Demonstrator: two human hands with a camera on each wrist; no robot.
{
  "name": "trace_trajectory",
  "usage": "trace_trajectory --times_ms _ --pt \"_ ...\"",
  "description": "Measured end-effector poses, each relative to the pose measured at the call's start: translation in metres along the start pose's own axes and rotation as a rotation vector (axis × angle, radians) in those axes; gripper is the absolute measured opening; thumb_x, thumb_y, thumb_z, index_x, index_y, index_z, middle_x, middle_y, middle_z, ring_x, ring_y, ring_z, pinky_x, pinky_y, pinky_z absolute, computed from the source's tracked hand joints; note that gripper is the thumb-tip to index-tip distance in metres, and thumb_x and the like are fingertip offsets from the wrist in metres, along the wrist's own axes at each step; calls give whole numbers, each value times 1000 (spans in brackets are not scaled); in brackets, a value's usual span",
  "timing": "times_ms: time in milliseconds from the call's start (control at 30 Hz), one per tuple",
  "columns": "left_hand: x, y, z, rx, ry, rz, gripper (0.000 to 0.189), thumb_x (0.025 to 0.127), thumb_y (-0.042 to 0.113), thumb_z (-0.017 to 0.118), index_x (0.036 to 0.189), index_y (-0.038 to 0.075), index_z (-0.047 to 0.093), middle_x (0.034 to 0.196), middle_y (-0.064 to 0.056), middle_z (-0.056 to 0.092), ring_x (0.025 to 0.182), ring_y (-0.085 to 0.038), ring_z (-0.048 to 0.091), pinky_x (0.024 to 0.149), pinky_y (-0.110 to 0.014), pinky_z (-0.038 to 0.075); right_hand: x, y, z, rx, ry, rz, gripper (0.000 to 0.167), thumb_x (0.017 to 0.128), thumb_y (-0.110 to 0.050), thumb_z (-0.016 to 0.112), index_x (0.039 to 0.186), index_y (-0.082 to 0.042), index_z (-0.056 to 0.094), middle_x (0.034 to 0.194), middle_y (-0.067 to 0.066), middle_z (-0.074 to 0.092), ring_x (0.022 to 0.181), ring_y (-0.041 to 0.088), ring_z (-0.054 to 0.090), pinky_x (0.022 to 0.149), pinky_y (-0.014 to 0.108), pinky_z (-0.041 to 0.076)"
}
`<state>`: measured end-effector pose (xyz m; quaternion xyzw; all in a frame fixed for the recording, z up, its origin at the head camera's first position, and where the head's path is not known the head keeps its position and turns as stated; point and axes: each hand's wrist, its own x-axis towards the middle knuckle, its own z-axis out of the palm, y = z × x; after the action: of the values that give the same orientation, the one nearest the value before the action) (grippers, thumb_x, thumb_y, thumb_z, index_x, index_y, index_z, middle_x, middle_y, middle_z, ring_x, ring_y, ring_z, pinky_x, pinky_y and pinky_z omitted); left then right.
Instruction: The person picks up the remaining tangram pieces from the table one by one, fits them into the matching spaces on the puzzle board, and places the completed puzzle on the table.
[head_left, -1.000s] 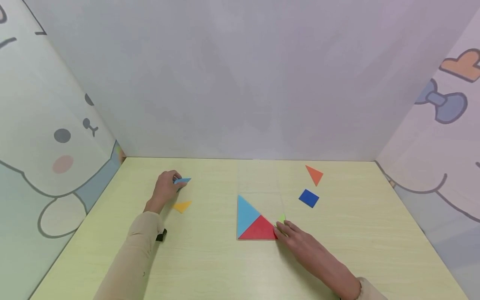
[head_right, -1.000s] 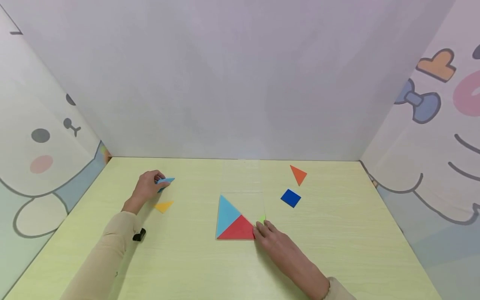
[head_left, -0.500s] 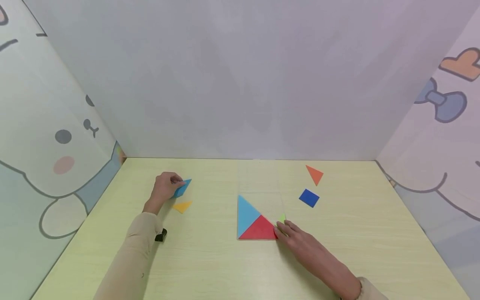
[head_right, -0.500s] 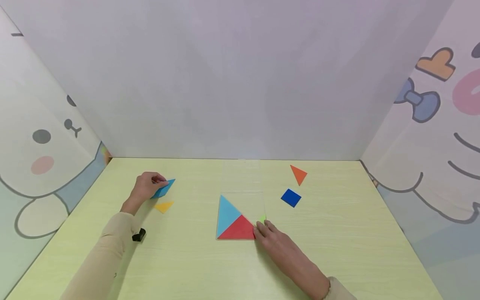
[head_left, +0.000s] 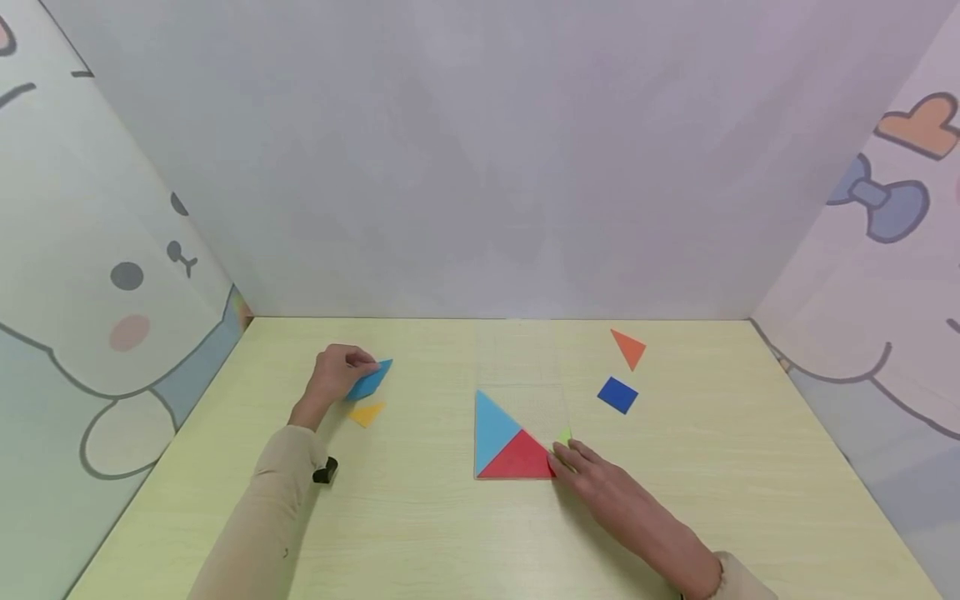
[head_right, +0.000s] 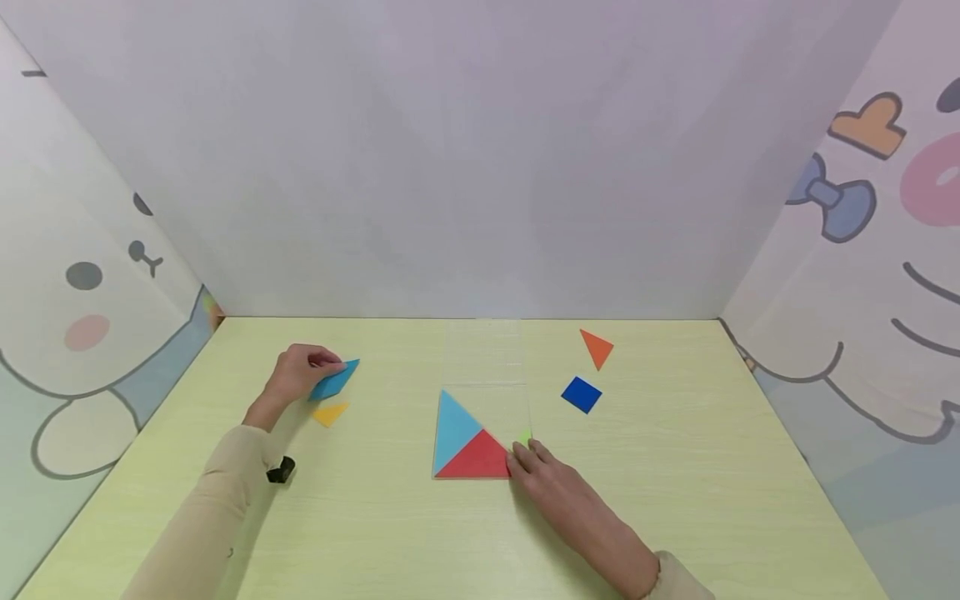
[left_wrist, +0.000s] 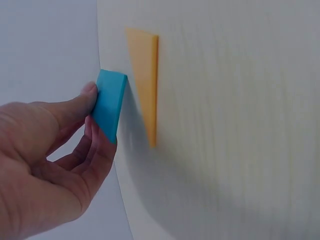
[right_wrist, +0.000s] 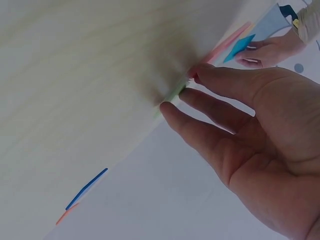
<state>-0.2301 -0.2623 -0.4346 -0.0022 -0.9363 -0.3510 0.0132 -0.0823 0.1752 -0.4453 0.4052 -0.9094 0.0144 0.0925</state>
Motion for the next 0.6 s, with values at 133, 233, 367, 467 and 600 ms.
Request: trace_trajectory --times_ms 133,233,367,467,600 --pt "1 1 3 -6 -22 15 20 99 16 71 105 -2 76 96 -14 73 92 -30 65 84 -47 54 -1 0 0 -1 8 -5 53 78 14 81 128 3 68 129 20 64 118 38 63 82 38 61" --pt "2 1 5 -10 -35 28 19 99 16 72 105 -1 76 95 -12 73 91 -28 65 82 -45 54 0 -1 0 10 -4 0 53 78 14 80 128 4 67 130 20 64 119 38 62 81 38 61" --pt "2 7 8 -14 -45 34 17 98 17 72 104 2 76 95 -10 73 91 -27 66 82 -43 55 -1 -1 0 12 -8 4 53 78 15 79 128 4 67 130 20 63 119 39 62 81 39 61" --pt "2 16 9 -22 -50 53 16 98 17 72 104 2 76 96 -11 74 91 -28 66 83 -43 55 -1 -1 0 7 -2 4 53 78 15 80 128 4 67 130 19 63 119 39 62 81 39 61" --pt "2 25 11 -20 -51 80 15 97 16 73 103 4 77 95 -9 74 90 -27 68 83 -43 56 0 -1 -1 7 -24 8 54 78 14 80 129 4 67 131 19 63 120 39 61 82 39 61"
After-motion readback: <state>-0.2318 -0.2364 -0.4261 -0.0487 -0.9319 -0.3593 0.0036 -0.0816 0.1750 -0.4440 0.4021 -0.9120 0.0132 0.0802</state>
